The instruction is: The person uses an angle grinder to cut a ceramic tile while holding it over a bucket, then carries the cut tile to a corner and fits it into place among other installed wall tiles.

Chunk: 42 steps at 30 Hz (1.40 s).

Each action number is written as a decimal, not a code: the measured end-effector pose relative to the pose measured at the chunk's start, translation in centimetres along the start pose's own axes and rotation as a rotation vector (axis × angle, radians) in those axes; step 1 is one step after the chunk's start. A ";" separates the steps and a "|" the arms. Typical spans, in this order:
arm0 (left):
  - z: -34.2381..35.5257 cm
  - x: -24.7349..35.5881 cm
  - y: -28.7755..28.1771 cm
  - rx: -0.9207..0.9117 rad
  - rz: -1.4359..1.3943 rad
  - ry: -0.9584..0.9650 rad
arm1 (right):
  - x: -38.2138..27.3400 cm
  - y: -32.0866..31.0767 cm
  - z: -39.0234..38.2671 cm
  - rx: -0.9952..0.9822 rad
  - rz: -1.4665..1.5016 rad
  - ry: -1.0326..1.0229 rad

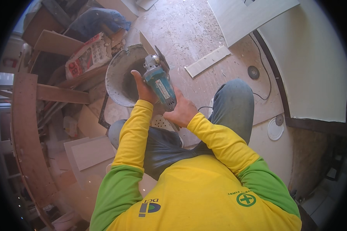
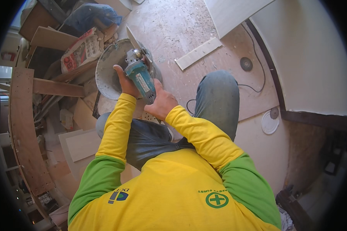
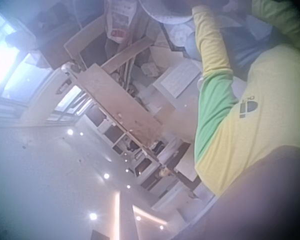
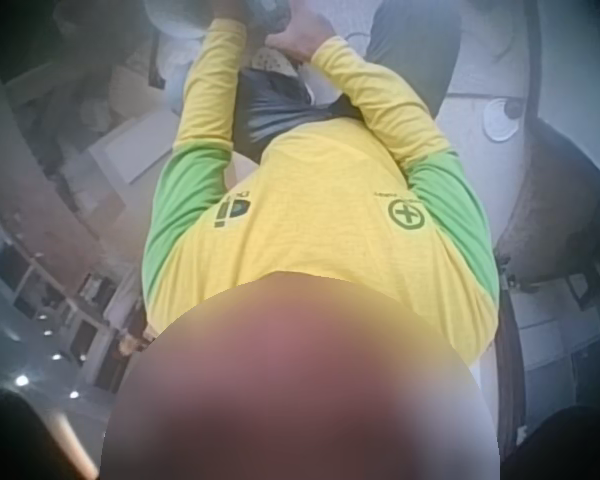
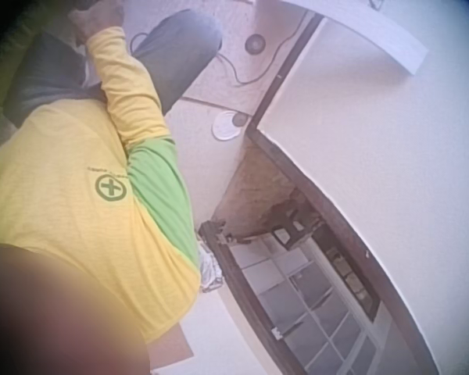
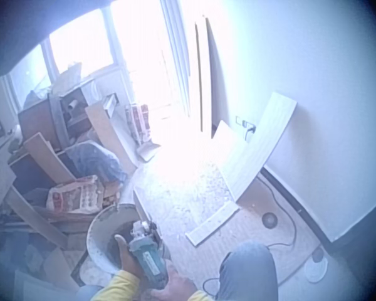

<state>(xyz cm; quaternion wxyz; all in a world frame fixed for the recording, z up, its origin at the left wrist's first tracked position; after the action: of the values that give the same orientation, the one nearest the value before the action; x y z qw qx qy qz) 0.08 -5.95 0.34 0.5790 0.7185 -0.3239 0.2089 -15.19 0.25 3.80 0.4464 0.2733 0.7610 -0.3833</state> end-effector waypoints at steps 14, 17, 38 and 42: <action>0.3 0.1 -0.5 0.038 -0.011 -0.018 | -0.1 -0.3 0.0 -0.012 -0.012 0.011; 0.4 0.1 -0.4 0.010 -0.027 -0.026 | -0.1 -0.3 -0.1 -0.023 -0.001 0.019; 0.2 0.5 -0.4 0.096 -0.006 -0.023 | -0.3 -0.5 -0.2 -0.005 -0.009 0.012; 0.5 0.3 -0.3 0.085 -0.045 -0.033 | -0.2 -0.3 -0.1 -0.006 -0.009 0.018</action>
<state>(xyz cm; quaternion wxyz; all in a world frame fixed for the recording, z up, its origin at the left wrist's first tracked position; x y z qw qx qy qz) 0.46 -6.44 0.27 0.5470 0.7530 -0.3079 0.1974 -15.39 0.15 4.15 0.4386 0.2718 0.7673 -0.3808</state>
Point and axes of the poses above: each hand's wrist, its own z-axis towards the middle knuckle, its own y-axis out of the palm, x = y × z, the point moved 7 cm from there along z, towards the middle knuckle, and after that the axes turned 4 degrees about -x, right-handed, at the moved point
